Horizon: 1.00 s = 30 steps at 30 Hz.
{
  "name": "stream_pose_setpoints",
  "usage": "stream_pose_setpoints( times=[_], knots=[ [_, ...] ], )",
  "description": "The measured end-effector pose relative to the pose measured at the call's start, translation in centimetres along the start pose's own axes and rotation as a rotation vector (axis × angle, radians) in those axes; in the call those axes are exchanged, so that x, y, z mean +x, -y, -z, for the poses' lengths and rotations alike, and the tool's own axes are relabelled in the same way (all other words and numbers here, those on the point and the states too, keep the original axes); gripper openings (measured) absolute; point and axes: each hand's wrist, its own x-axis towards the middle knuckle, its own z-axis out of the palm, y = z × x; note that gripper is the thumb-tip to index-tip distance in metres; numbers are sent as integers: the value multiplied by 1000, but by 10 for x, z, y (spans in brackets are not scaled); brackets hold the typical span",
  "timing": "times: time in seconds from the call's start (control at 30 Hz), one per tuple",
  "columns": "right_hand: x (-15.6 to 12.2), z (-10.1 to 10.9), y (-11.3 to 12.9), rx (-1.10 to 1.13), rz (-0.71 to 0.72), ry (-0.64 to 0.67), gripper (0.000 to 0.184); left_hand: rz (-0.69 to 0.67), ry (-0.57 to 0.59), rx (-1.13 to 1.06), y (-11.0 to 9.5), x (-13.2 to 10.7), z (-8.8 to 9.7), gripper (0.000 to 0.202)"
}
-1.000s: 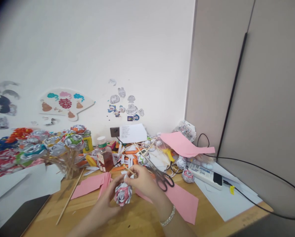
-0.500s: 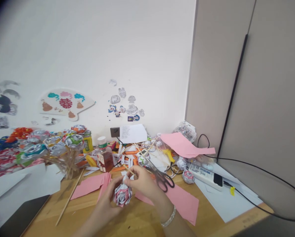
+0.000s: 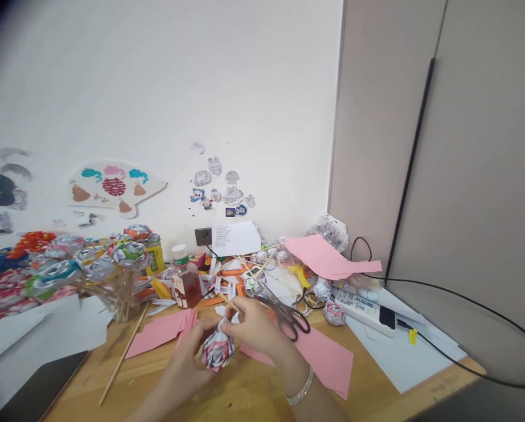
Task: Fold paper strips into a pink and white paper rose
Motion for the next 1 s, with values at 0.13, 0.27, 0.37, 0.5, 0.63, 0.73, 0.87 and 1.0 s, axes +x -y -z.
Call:
stream_pose_setpoints(
  times=[0.13,0.27,0.37,0.5,0.63,0.73,0.87,1.0],
  knots=[
    [0,-1,0,-83,22,-19,5,-22,22,62,1,0,1,46],
    [0,-2,-2,-132,21,-27,4,-37,17,129,7,-1,-1,47],
    [0,-2,-2,-167,29,-25,3,-29,17,171,14,-2,-4,49],
    [1,-3,-2,-253,68,-41,6,-25,4,177,22,-4,-8,51],
    [2,-1,-4,-280,94,-35,7,-46,-10,172,22,-3,-7,51],
    [2,1,-5,-277,84,2,5,-49,-5,176,20,-2,-6,44],
    [2,1,-6,-358,98,-6,5,-24,5,194,21,-2,-6,44],
    [2,-1,-7,-456,153,-28,5,-36,6,186,18,0,-4,47]
  ],
)
